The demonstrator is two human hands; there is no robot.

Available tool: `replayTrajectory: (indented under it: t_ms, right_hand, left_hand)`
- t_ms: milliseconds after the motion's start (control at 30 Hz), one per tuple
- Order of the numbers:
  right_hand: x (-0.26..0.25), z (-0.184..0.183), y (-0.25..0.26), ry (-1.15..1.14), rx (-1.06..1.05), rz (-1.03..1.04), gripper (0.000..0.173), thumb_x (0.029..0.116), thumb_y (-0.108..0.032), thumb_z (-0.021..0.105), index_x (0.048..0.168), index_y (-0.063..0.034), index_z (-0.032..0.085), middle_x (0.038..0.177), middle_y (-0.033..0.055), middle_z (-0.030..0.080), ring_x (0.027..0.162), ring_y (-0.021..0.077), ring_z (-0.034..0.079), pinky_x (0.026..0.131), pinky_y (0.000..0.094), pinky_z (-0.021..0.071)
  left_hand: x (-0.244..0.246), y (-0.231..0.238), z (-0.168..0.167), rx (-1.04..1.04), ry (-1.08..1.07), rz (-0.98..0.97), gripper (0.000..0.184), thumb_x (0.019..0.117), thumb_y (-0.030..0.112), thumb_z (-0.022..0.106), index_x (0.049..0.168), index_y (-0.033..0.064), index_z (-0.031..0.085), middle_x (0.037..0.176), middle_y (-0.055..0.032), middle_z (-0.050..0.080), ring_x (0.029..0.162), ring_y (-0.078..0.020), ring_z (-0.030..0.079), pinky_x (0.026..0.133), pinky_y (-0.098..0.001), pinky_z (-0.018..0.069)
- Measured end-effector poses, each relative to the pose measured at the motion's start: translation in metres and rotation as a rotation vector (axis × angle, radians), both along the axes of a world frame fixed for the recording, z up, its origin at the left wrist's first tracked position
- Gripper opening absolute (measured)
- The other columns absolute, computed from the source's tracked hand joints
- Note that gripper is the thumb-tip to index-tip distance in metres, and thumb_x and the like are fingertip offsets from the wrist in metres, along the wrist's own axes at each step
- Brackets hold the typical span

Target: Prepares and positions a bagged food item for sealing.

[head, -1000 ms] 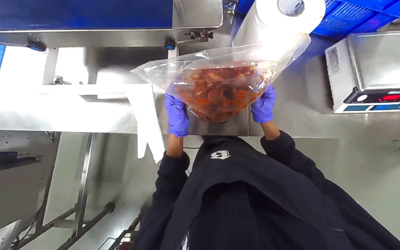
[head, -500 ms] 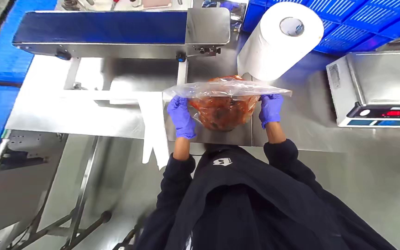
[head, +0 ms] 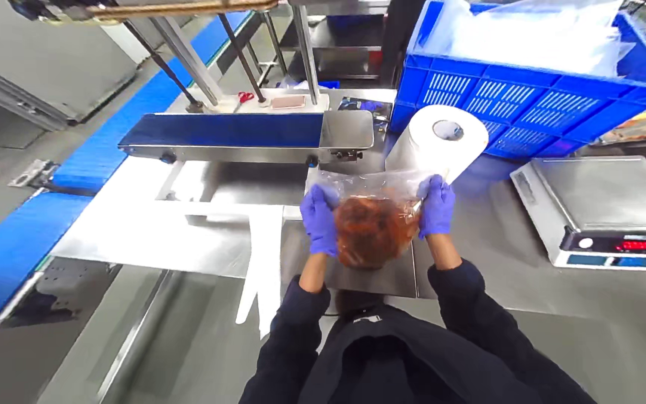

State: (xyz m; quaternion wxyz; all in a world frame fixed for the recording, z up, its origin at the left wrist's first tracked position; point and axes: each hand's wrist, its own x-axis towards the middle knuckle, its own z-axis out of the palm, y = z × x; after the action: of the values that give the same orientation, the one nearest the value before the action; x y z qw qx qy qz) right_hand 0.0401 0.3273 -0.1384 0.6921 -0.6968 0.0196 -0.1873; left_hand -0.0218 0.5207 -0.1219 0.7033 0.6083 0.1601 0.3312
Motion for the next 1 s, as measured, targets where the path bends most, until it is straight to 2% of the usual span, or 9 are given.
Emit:
replayTrajectory:
  t_ms: [67,133,300,367,467,600,767,900,1000]
  right_hand:
    - [-0.004,0.022,0.007,0.056,-0.043,0.025,0.039,0.1100,-0.018,0.034,0.081,-0.0065,0.059,0.064,-0.0080,0.051,0.058,-0.0001,0.051,0.060,0.0217,0.0481]
    - [-0.012,0.043,0.012,0.035,-0.007,0.077,0.042,0.1120,-0.024,0.034,0.077,-0.0142,0.055,0.058,-0.0112,0.051,0.051,-0.0012,0.049,0.052,0.0198,0.0456]
    - [-0.037,0.075,-0.005,-0.228,0.014,0.118,0.035,0.1113,-0.022,0.038,0.083,-0.0244,0.058,0.066,-0.0181,0.060,0.058,-0.0072,0.058,0.056,0.0140,0.0510]
    - [-0.034,0.063,-0.014,-0.191,-0.089,0.099,0.033,0.1115,-0.022,0.039,0.084,-0.0219,0.058,0.066,-0.0172,0.059,0.056,-0.0077,0.056,0.054,0.0127,0.0494]
    - [-0.032,0.011,-0.019,0.305,-0.287,0.056,0.044,0.1117,-0.040,0.035,0.085,-0.0131,0.058,0.062,-0.0056,0.048,0.049,0.0037,0.046,0.048,0.0243,0.0429]
    - [-0.032,-0.023,-0.017,0.642,-0.311,0.027,0.049,0.1101,-0.049,0.035,0.083,-0.0137,0.057,0.064,-0.0031,0.048,0.053,0.0093,0.047,0.052,0.0325,0.0438]
    - [-0.022,-0.042,-0.006,0.640,-0.276,0.035,0.044,0.1113,-0.036,0.040,0.078,-0.0109,0.055,0.064,-0.0045,0.048,0.055,0.0055,0.048,0.057,0.0276,0.0451]
    - [-0.021,-0.042,-0.013,0.641,-0.306,0.110,0.053,0.1074,-0.057,0.036,0.086,-0.0125,0.055,0.067,0.0015,0.046,0.054,0.0133,0.046,0.051,0.0346,0.0422]
    - [-0.012,-0.031,-0.014,0.513,-0.260,0.074,0.054,0.1078,-0.057,0.033,0.089,-0.0128,0.056,0.067,0.0015,0.046,0.053,0.0132,0.046,0.050,0.0337,0.0419]
  left_hand:
    - [0.003,-0.004,0.013,0.032,0.052,-0.010,0.041,0.1086,0.011,0.033,0.080,0.0053,0.061,0.063,0.0078,0.060,0.060,-0.0009,0.059,0.063,-0.0222,0.0545]
    - [-0.001,-0.001,0.024,0.071,0.063,-0.011,0.038,0.1088,0.013,0.035,0.081,0.0063,0.061,0.063,0.0077,0.059,0.059,-0.0015,0.058,0.061,-0.0232,0.0539]
    - [-0.026,0.016,0.038,0.084,-0.064,0.077,0.032,0.1094,0.018,0.038,0.086,0.0178,0.060,0.068,0.0131,0.061,0.063,0.0005,0.062,0.062,-0.0224,0.0561]
    - [-0.029,0.016,0.016,0.195,0.036,0.178,0.033,0.1090,0.018,0.040,0.080,0.0148,0.057,0.062,0.0126,0.056,0.055,0.0022,0.057,0.056,-0.0200,0.0521]
    - [-0.033,0.000,-0.041,0.259,0.466,0.131,0.043,0.1109,0.023,0.037,0.091,-0.0002,0.067,0.069,-0.0010,0.060,0.056,-0.0063,0.053,0.058,-0.0277,0.0502]
    - [-0.038,-0.019,-0.068,0.118,0.616,0.042,0.046,0.1115,0.026,0.036,0.084,0.0053,0.066,0.068,0.0038,0.061,0.063,-0.0030,0.058,0.063,-0.0253,0.0512]
    - [-0.038,-0.024,-0.078,0.002,0.566,0.032,0.039,0.1098,0.020,0.039,0.081,0.0087,0.061,0.066,0.0073,0.058,0.061,-0.0003,0.058,0.061,-0.0219,0.0519]
    - [-0.028,-0.012,-0.066,0.138,0.713,-0.022,0.055,0.1105,0.046,0.031,0.097,0.0069,0.067,0.079,-0.0072,0.062,0.071,-0.0187,0.059,0.066,-0.0434,0.0512]
    - [-0.023,0.004,-0.047,0.239,0.590,0.058,0.061,0.1081,0.057,0.028,0.096,0.0113,0.067,0.060,-0.0036,0.056,0.046,-0.0153,0.052,0.046,-0.0341,0.0477]
